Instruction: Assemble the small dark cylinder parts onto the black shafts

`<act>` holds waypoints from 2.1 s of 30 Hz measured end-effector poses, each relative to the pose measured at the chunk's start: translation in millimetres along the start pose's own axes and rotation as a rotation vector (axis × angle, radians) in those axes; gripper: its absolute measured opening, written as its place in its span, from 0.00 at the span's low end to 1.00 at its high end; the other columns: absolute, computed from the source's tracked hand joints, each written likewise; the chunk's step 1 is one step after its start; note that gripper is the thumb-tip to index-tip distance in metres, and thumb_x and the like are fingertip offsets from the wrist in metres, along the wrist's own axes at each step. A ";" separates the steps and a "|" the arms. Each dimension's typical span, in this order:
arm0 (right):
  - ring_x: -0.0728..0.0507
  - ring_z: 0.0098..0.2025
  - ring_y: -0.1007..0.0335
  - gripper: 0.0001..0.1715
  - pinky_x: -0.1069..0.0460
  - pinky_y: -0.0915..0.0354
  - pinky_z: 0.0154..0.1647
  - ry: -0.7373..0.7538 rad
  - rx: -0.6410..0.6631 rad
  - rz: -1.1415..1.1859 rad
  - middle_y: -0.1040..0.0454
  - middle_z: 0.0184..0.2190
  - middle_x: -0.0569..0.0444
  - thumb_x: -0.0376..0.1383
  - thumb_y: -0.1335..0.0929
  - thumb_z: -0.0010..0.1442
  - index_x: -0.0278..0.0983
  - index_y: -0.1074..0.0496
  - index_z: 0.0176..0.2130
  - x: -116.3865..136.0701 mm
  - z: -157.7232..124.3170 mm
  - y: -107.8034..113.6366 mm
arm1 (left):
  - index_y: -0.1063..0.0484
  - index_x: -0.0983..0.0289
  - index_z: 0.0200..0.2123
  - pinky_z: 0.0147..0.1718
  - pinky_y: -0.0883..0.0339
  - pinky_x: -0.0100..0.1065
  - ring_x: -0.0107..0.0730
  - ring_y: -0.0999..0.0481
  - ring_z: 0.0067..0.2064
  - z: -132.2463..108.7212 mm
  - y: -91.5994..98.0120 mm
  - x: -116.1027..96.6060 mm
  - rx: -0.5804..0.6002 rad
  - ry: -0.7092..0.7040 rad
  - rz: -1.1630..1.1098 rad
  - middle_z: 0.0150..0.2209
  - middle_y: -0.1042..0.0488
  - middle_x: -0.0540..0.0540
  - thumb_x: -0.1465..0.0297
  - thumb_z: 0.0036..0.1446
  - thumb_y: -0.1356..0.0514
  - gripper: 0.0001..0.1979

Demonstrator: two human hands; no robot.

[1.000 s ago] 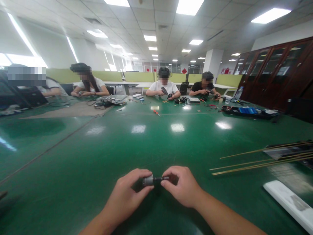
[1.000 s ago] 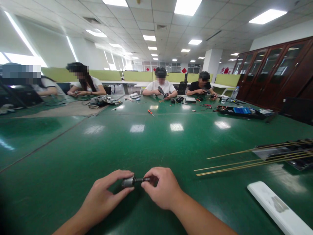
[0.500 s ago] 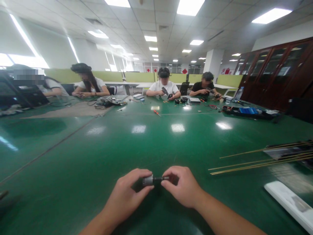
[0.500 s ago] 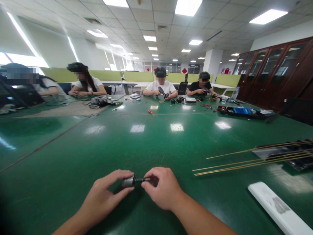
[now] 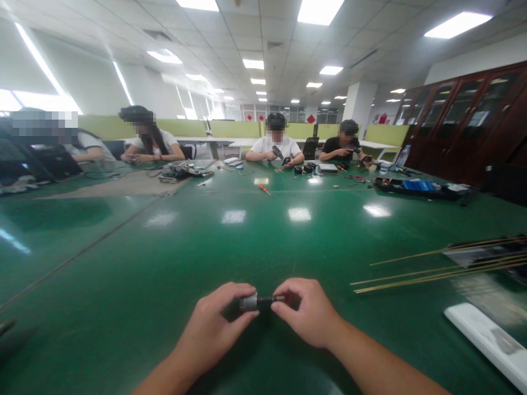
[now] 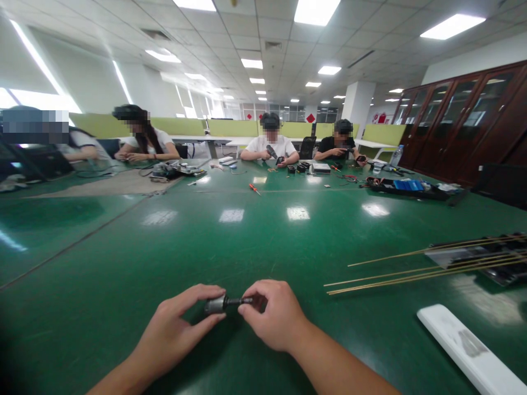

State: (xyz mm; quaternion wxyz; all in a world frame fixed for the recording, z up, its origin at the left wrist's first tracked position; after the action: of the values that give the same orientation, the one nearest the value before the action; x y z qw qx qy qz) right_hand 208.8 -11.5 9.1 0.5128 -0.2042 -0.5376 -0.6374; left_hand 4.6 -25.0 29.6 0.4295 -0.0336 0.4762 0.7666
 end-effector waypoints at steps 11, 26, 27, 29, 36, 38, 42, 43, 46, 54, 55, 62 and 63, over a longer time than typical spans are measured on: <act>0.48 0.28 0.30 0.01 0.55 0.39 0.31 -0.004 -0.004 0.002 0.24 0.25 0.58 0.33 0.28 0.54 0.38 0.22 0.31 0.2 0.3 1.3 | 0.25 0.56 0.43 0.42 0.25 0.29 0.31 0.19 0.40 -0.6 0.9 -0.5 -0.006 -0.003 0.002 0.40 0.19 0.48 0.70 0.54 0.33 0.12; 0.48 0.28 0.30 0.01 0.55 0.38 0.31 -0.013 -0.003 -0.008 0.24 0.26 0.57 0.33 0.28 0.55 0.38 0.22 0.32 0.1 1.2 2.4 | 0.25 0.56 0.44 0.43 0.25 0.29 0.31 0.19 0.41 0.1 2.4 1.3 -0.011 -0.001 0.014 0.40 0.19 0.48 0.70 0.54 0.32 0.13; 0.48 0.28 0.30 0.01 0.55 0.38 0.31 -0.015 -0.003 -0.009 0.24 0.26 0.57 0.33 0.28 0.55 0.38 0.22 0.32 0.2 1.3 2.5 | 0.25 0.56 0.43 0.43 0.25 0.30 0.32 0.19 0.41 0.2 2.4 1.2 -0.011 0.000 0.011 0.40 0.19 0.49 0.70 0.54 0.32 0.12; 0.48 0.28 0.30 0.01 0.55 0.38 0.31 -0.016 -0.005 -0.016 0.24 0.26 0.57 0.34 0.28 0.55 0.38 0.22 0.32 0.6 1.5 2.7 | 0.24 0.57 0.43 0.43 0.25 0.30 0.33 0.19 0.40 0.2 2.6 1.2 -0.012 0.002 0.007 0.40 0.19 0.50 0.70 0.54 0.33 0.12; 0.48 0.28 0.29 0.02 0.55 0.37 0.31 -0.019 0.002 -0.009 0.24 0.26 0.57 0.34 0.28 0.55 0.38 0.22 0.32 0.1 0.8 2.1 | 0.25 0.56 0.44 0.43 0.25 0.31 0.33 0.19 0.41 0.1 1.4 4.6 0.002 0.006 0.005 0.41 0.19 0.50 0.69 0.55 0.33 0.13; 0.48 0.28 0.29 0.02 0.55 0.37 0.31 -0.019 0.002 -0.005 0.24 0.26 0.57 0.34 0.28 0.55 0.38 0.22 0.32 -0.5 0.5 1.8 | 0.25 0.56 0.45 0.43 0.25 0.31 0.33 0.19 0.42 -0.1 1.0 5.1 0.001 0.003 0.010 0.41 0.19 0.50 0.69 0.55 0.33 0.13; 0.48 0.28 0.29 0.02 0.55 0.37 0.31 -0.020 0.000 -0.001 0.24 0.26 0.58 0.34 0.28 0.55 0.38 0.22 0.32 -1.4 0.2 1.2 | 0.25 0.56 0.44 0.44 0.25 0.32 0.34 0.19 0.42 -1.3 0.8 5.8 0.007 0.011 0.020 0.41 0.19 0.51 0.68 0.55 0.33 0.13; 0.48 0.28 0.30 0.02 0.55 0.37 0.31 -0.019 0.000 -0.002 0.24 0.26 0.58 0.34 0.28 0.55 0.38 0.22 0.32 -1.4 0.3 1.1 | 0.25 0.57 0.44 0.44 0.25 0.32 0.34 0.19 0.42 -1.5 1.0 5.7 0.007 0.014 0.022 0.41 0.19 0.51 0.68 0.55 0.33 0.12; 0.48 0.29 0.29 0.01 0.55 0.37 0.32 -0.017 -0.003 -0.009 0.24 0.26 0.57 0.34 0.27 0.54 0.38 0.22 0.32 -1.1 0.4 1.1 | 0.24 0.58 0.44 0.43 0.24 0.33 0.35 0.19 0.41 -1.2 2.0 4.5 0.005 0.016 0.022 0.40 0.19 0.52 0.68 0.55 0.33 0.12; 0.48 0.29 0.29 0.02 0.55 0.37 0.32 -0.025 0.004 -0.009 0.23 0.26 0.57 0.33 0.28 0.55 0.38 0.22 0.32 2.4 1.2 3.9 | 0.24 0.57 0.43 0.43 0.24 0.32 0.35 0.18 0.41 0.1 3.0 1.7 0.001 0.008 0.020 0.40 0.19 0.52 0.68 0.55 0.33 0.12; 0.48 0.29 0.29 0.02 0.55 0.37 0.32 -0.025 0.006 -0.008 0.23 0.26 0.56 0.33 0.28 0.55 0.38 0.22 0.32 2.7 1.3 4.1 | 0.24 0.57 0.43 0.43 0.24 0.32 0.34 0.18 0.41 -0.1 3.1 1.9 -0.004 0.007 0.021 0.40 0.19 0.51 0.69 0.54 0.33 0.12; 0.48 0.28 0.29 0.02 0.55 0.37 0.31 -0.023 0.003 -0.016 0.24 0.26 0.57 0.34 0.28 0.55 0.37 0.22 0.32 1.8 1.4 3.0 | 0.24 0.58 0.43 0.42 0.24 0.31 0.34 0.19 0.41 0.9 3.7 2.0 -0.006 0.007 0.012 0.40 0.19 0.51 0.69 0.55 0.33 0.11; 0.48 0.28 0.29 0.02 0.55 0.37 0.31 -0.022 0.003 -0.015 0.24 0.26 0.57 0.34 0.28 0.55 0.37 0.22 0.32 1.5 1.3 2.7 | 0.24 0.58 0.43 0.42 0.24 0.31 0.34 0.19 0.40 1.0 3.9 1.8 -0.011 0.004 0.010 0.40 0.19 0.51 0.69 0.54 0.33 0.11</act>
State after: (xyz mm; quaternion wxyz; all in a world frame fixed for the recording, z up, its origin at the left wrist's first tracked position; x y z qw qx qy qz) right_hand 210.2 -10.8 12.1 0.5022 -0.2067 -0.5456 -0.6382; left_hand 1.1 -23.8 32.1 0.4243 -0.0351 0.4732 0.7713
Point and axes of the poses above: each hand's wrist, its own z-axis towards the middle knuckle, its own y-axis out of the back of the hand, x = y × z, the point moved 4 cm from there along z, towards the middle knuckle
